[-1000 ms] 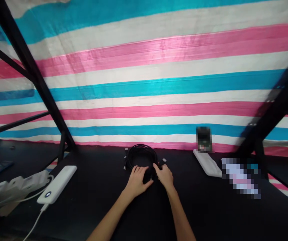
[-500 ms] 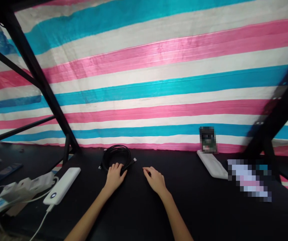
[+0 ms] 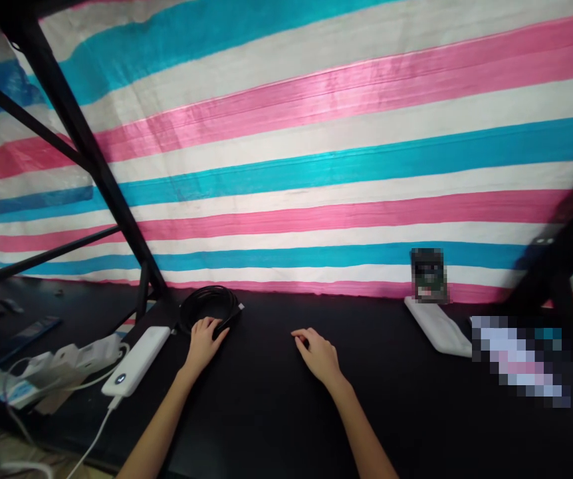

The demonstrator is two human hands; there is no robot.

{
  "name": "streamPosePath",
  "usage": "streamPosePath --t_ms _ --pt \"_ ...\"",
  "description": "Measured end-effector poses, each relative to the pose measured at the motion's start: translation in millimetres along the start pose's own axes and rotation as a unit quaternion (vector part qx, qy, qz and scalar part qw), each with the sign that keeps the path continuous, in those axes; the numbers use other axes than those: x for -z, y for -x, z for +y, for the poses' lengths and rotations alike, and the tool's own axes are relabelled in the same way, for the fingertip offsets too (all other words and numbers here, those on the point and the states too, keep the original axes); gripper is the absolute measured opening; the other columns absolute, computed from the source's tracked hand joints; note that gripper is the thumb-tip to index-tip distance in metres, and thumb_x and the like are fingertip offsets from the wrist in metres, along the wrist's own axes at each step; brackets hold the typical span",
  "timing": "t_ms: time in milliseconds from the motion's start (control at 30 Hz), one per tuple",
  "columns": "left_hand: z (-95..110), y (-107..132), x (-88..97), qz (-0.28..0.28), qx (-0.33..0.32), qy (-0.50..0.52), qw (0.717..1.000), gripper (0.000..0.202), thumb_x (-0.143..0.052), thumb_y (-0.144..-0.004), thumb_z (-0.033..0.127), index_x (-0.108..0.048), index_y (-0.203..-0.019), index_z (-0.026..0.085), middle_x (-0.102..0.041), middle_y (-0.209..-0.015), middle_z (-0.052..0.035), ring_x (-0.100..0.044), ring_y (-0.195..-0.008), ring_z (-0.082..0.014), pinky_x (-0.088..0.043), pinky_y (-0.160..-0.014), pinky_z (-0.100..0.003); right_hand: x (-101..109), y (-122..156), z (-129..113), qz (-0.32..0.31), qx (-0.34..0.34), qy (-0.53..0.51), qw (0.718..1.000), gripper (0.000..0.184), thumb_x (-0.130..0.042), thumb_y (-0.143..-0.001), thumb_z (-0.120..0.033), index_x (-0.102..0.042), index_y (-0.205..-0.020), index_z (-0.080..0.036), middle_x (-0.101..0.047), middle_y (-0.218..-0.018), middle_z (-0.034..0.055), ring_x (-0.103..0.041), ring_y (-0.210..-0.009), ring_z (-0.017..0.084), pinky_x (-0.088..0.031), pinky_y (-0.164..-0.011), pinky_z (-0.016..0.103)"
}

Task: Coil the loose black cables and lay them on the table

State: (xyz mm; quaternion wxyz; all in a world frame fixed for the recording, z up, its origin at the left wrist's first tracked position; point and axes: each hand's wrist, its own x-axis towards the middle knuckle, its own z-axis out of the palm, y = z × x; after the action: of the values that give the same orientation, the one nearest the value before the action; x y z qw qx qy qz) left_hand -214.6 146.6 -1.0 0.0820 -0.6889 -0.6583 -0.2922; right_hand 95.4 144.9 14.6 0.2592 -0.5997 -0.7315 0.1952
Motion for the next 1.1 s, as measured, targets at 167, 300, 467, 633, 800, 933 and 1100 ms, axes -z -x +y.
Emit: streamPosePath --t_ms 167,300,467,633,800,933,1100 --pt "2 2 3.4 0.028 -0.005 0.05 0.998 0.03 -0.057 -0.08 0.039 -0.061 -0.105 0.023 -0.062 -0.1 -0.0062 -0.054 -0.101 -0.0237 -0.036 -0.095 -0.041 -1 0 1 0.001 0.0 0.002 1.0 0.028 -0.042 -0.085 -0.037 -0.066 -0.099 -0.033 -0.064 -0.088 -0.0031 -0.059 -0.066 0.014 -0.038 -0.06 0.026" --pt "3 3 11.2 0.07 0.022 0.076 0.994 0.023 -0.052 -0.083 0.039 -0.062 -0.098 0.023 -0.061 -0.099 -0.0058 -0.055 -0.1 -0.0223 -0.038 -0.092 -0.039 -2 0 2 0.001 0.003 0.005 1.0 0.028 -0.042 -0.085 -0.037 -0.066 -0.099 -0.033 -0.064 -0.088 -0.0028 -0.058 -0.065 0.014 -0.038 -0.059 0.026" --pt "-2 2 19.3 0.138 0.082 0.083 0.984 0.017 -0.05 -0.084 0.036 -0.061 -0.082 0.022 -0.061 -0.092 -0.005 -0.055 -0.094 -0.0222 -0.037 -0.087 -0.039 -2 -1 2 -0.007 0.0 0.014 1.0 0.028 -0.041 -0.085 -0.037 -0.065 -0.099 -0.033 -0.064 -0.09 -0.0029 -0.058 -0.064 0.014 -0.038 -0.058 0.026" --pt "-8 0 25.7 0.182 0.128 0.081 0.972 0.016 -0.05 -0.083 0.033 -0.06 -0.083 0.02 -0.059 -0.091 -0.0061 -0.054 -0.091 -0.0227 -0.037 -0.084 -0.038 -1 0 1 -0.018 -0.005 0.009 1.0 0.028 -0.041 -0.085 -0.037 -0.065 -0.099 -0.033 -0.064 -0.09 -0.0032 -0.057 -0.064 0.014 -0.038 -0.059 0.026" --pt "-5 0 28.0 0.151 0.122 0.085 0.977 0.016 -0.051 -0.082 0.034 -0.062 -0.081 0.022 -0.06 -0.091 -0.0051 -0.054 -0.092 -0.0223 -0.036 -0.085 -0.038 0 0 1 -0.015 -0.006 0.008 1.0 0.028 -0.041 -0.085 -0.037 -0.066 -0.099 -0.033 -0.064 -0.088 -0.0031 -0.058 -0.065 0.014 -0.038 -0.059 0.026" --pt "-6 1 23.3 0.071 0.079 0.092 0.99 0.017 -0.06 -0.076 0.038 -0.067 -0.086 0.026 -0.062 -0.092 -0.0033 -0.054 -0.095 -0.0224 -0.034 -0.089 -0.038 -1 0 1 -0.015 -0.003 0.013 1.0 0.028 -0.042 -0.085 -0.036 -0.066 -0.099 -0.033 -0.064 -0.088 -0.0034 -0.057 -0.063 0.013 -0.038 -0.059 0.026" --pt "-12 2 16.1 0.021 0.068 0.093 0.993 0.018 -0.061 -0.077 0.038 -0.069 -0.089 0.027 -0.064 -0.093 -0.0035 -0.055 -0.094 -0.0221 -0.032 -0.089 -0.039 -1 0 1 -0.013 -0.003 0.01 1.0 0.028 -0.042 -0.085 -0.036 -0.066 -0.099 -0.033 -0.064 -0.09 -0.0034 -0.057 -0.064 0.013 -0.039 -0.059 0.026"
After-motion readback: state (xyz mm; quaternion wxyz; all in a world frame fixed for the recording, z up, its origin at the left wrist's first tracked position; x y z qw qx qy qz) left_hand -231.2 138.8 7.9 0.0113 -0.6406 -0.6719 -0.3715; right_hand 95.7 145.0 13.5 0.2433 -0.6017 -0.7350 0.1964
